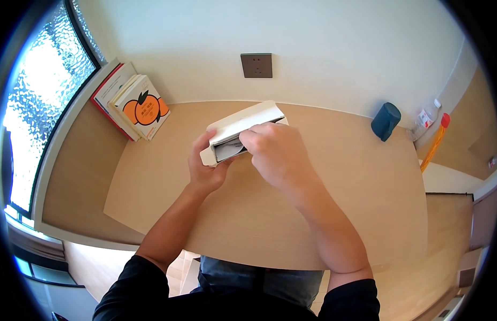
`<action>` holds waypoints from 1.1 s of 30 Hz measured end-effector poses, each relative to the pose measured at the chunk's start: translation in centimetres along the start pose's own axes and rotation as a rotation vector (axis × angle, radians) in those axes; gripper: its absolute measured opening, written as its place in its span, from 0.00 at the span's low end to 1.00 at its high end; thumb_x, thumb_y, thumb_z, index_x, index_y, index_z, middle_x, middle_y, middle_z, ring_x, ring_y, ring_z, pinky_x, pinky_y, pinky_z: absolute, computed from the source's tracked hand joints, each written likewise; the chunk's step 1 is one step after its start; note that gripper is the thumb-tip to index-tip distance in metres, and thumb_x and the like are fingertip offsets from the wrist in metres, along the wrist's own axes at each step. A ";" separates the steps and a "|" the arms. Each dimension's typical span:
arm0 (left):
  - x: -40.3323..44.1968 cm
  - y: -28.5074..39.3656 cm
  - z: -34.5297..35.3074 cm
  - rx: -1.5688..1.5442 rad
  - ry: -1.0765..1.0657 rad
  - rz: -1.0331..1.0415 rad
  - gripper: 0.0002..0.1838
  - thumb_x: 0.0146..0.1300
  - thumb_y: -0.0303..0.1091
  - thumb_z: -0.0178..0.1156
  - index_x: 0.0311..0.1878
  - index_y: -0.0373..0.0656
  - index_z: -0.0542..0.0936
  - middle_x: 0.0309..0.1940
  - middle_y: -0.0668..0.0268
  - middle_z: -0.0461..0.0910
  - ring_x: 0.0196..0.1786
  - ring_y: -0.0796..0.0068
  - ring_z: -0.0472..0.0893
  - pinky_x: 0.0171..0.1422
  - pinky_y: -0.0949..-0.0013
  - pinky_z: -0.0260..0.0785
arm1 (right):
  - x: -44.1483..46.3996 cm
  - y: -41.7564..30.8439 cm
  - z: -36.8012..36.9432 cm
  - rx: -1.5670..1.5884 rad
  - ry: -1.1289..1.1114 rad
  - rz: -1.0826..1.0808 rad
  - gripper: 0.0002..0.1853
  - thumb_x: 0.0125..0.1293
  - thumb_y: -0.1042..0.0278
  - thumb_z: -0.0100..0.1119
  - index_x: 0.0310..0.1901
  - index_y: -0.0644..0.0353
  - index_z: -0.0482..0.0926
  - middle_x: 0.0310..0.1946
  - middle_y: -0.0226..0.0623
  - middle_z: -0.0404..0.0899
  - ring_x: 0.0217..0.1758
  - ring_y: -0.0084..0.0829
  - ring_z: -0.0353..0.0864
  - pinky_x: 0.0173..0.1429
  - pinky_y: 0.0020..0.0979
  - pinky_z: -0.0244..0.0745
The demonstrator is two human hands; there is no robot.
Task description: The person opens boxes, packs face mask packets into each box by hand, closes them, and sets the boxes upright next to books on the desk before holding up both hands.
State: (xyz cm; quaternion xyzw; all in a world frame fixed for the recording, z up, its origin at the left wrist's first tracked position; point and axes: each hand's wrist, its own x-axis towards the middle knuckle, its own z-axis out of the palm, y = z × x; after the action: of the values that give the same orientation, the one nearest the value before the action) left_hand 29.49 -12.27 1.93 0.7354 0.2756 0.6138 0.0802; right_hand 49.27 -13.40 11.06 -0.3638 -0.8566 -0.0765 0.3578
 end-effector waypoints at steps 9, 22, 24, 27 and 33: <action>-1.5 -1.2 -0.4 -0.027 -0.013 -0.118 0.37 0.60 0.18 0.72 0.70 0.40 0.65 0.56 0.56 0.79 0.56 0.68 0.82 0.59 0.66 0.78 | 1.3 0.7 -4.6 0.069 0.084 -0.082 0.05 0.57 0.82 0.60 0.31 0.62 0.83 0.32 0.35 0.80 0.42 0.38 0.81 0.42 0.38 0.78; -1.0 -0.5 0.2 -0.097 -0.024 -0.033 0.37 0.58 0.15 0.73 0.69 0.39 0.66 0.52 0.53 0.82 0.53 0.65 0.85 0.54 0.66 0.80 | 0.9 1.9 -5.2 0.121 -0.123 -0.002 0.02 0.54 0.84 0.68 0.29 0.67 0.85 0.40 0.35 0.83 0.47 0.36 0.80 0.42 0.35 0.79; -1.0 -0.5 0.2 -0.088 -0.022 -0.022 0.37 0.57 0.15 0.73 0.68 0.39 0.66 0.52 0.53 0.82 0.52 0.65 0.85 0.53 0.66 0.81 | 1.0 2.1 -4.7 0.133 -0.091 -0.021 0.02 0.54 0.84 0.67 0.28 0.67 0.85 0.41 0.35 0.84 0.48 0.36 0.80 0.42 0.35 0.80; -1.0 -0.5 0.2 -0.058 -0.021 -0.005 0.38 0.57 0.15 0.73 0.68 0.39 0.66 0.52 0.53 0.82 0.52 0.65 0.85 0.53 0.66 0.81 | 0.9 2.3 -4.3 0.129 -0.083 -0.030 0.02 0.54 0.84 0.67 0.28 0.67 0.85 0.42 0.35 0.84 0.49 0.37 0.80 0.43 0.35 0.80; -1.2 -0.5 0.4 -0.008 -0.023 0.018 0.40 0.53 0.17 0.77 0.68 0.38 0.67 0.52 0.53 0.82 0.53 0.62 0.85 0.55 0.64 0.80 | 0.6 2.4 -5.4 0.147 -0.169 0.041 0.02 0.53 0.84 0.68 0.28 0.67 0.85 0.47 0.36 0.84 0.54 0.39 0.79 0.49 0.37 0.80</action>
State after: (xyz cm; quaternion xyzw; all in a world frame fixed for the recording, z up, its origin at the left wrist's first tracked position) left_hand 29.58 -12.40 0.65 0.7445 0.2654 0.6072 0.0808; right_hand 53.60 -13.46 15.12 -0.3592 -0.8793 0.0249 0.3117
